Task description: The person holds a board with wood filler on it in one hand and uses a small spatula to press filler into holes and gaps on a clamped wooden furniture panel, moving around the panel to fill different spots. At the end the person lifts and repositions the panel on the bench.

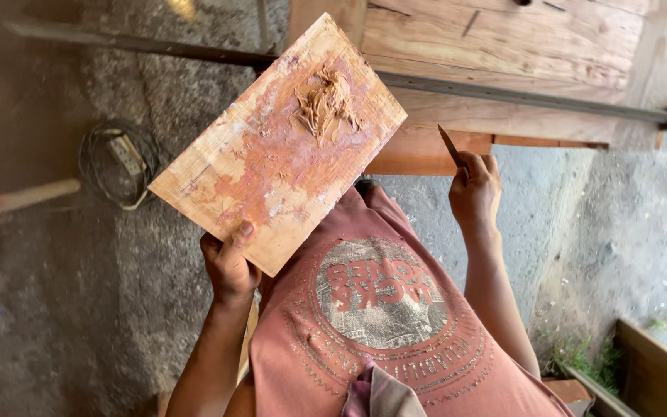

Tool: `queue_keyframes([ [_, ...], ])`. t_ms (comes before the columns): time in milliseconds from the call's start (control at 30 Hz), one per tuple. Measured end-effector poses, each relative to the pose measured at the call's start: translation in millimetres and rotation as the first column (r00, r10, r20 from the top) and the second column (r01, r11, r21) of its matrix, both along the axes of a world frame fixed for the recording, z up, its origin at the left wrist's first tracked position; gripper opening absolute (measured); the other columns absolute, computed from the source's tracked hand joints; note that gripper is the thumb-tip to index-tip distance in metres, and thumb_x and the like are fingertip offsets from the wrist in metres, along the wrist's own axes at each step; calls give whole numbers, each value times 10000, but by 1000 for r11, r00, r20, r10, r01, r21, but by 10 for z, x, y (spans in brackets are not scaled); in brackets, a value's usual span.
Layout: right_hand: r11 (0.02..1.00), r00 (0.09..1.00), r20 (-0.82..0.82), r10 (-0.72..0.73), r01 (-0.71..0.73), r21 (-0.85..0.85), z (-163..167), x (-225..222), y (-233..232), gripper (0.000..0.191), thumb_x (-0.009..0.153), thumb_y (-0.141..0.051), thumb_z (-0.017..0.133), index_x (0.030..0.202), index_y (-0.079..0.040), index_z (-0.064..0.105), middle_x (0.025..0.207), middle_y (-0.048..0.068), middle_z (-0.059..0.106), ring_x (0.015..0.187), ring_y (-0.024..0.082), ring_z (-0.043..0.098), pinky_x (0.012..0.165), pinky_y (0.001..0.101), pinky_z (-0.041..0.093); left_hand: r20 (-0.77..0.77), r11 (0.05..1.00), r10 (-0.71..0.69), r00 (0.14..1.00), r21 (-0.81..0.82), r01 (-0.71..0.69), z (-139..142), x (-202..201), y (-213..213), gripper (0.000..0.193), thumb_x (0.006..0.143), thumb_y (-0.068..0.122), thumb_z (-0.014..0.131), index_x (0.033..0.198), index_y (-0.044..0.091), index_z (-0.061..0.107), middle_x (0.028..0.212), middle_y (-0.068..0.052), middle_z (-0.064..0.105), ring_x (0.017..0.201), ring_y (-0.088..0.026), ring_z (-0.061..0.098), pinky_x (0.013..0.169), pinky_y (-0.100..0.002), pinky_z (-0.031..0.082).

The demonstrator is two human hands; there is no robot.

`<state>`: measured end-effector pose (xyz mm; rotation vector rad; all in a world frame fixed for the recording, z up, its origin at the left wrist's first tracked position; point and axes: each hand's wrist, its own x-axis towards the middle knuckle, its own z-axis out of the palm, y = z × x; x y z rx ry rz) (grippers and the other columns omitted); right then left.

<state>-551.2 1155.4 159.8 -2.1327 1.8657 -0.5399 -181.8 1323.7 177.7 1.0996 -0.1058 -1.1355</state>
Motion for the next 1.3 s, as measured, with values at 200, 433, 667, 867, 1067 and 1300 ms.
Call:
queue_keyframes([
  [200,994,992,-65,-104,102,-38,-191,-165,-161,294,972,-23,636,1213,-141,756,1001,150,640,909,359,646,781,469,533,-8,997,-75,997,-23,74,88,-230,-288,413,916,124,724,1267,-68,619,1188,-111,675,1083,-224,653,956,-361,529],
  [433,999,999,-45,20,-22,-29,-271,-22,-310,331,941,-21,616,1199,-149,779,934,137,643,860,343,659,715,459,538,-41,998,-56,998,-15,55,154,-507,-525,479,900,111,725,1327,-59,589,1219,-107,658,1112,-231,635,988,-370,524],
  [667,991,1000,7,-6,7,-132,378,-400,-408,185,975,-29,682,1123,-117,750,999,132,672,868,349,668,745,448,543,-36,994,-107,994,22,108,79,-748,-606,483,877,95,697,1331,-30,589,1242,-108,669,1127,-229,640,993,-373,518],
  [867,909,909,92,406,-392,-140,648,-41,-549,270,933,-30,693,1173,-135,762,952,103,643,879,311,649,748,436,547,-236,987,21,972,161,18,-216,-958,-653,455,860,52,703,1284,-88,617,1195,-156,700,1058,-266,679,958,-412,545],
  [1067,899,903,-108,415,-426,-105,692,226,-804,315,939,-49,662,1196,-183,786,945,93,626,923,306,628,721,446,539,-257,989,31,966,150,8,-285,-1029,-582,470,833,33,717,1279,-82,622,1188,-146,702,1045,-262,689,951,-404,552],
  [1300,869,873,-28,487,-488,-87,642,143,-702,368,894,-16,620,1208,-146,761,987,133,634,929,355,643,696,464,533,-233,993,10,972,118,18,-192,-1089,-610,491,831,-28,709,1306,-93,602,1208,-152,690,1068,-269,688,956,-402,562],
])
